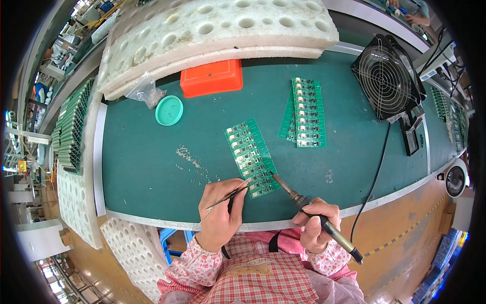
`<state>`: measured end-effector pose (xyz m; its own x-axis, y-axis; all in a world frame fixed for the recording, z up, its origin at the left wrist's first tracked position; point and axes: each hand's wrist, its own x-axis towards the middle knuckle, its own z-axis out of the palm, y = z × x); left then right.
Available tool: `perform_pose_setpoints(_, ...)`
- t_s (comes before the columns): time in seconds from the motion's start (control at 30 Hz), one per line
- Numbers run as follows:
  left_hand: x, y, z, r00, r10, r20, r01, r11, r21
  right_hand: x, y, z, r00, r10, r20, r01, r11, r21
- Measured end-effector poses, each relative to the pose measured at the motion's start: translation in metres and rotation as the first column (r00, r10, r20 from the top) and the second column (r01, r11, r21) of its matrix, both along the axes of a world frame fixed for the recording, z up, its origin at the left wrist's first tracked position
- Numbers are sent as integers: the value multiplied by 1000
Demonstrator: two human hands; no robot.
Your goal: The person solders components onto circuit boards using a soldering iron, solder wire, and tweezers.
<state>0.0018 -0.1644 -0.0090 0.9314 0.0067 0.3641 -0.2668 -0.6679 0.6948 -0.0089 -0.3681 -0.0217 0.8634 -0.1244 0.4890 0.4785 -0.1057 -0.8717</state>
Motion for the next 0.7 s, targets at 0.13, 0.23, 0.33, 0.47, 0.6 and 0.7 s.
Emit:
perform_pose_setpoints(0.13, 1, -1, 2, 1000, 3, 0, -3, 1000, 25, 0, 1, 0, 1000, -2, 2, 2, 1000, 8)
perform_pose_setpoints(0.23, 1, -1, 2, 1000, 6, -1, -6, 999, 32, 0, 0, 0, 1000, 11, -12, -11, 1000, 2)
perform_pose_setpoints(0.33, 1, -1, 2, 1000, 3, 2, -3, 999, 35, -1, 0, -1, 1000, 12, -20, -12, 1000, 10)
perform_pose_setpoints(0.47, 2, -1, 2, 1000, 0, -4, 0, 999, 39, 0, 0, 1, 1000, 17, -20, -17, 1000, 3)
perform_pose_setpoints(0.6, 2, -1, 2, 1000, 0, -3, 1, 999, 42, 1, -1, 1, 1000, 26, -7, -26, 1000, -13)
perform_pose_setpoints(0.7, 2, -1, 2, 1000, -3, -1, 3, 999, 45, 2, 0, 3, 999, 31, 5, -31, 999, -18)
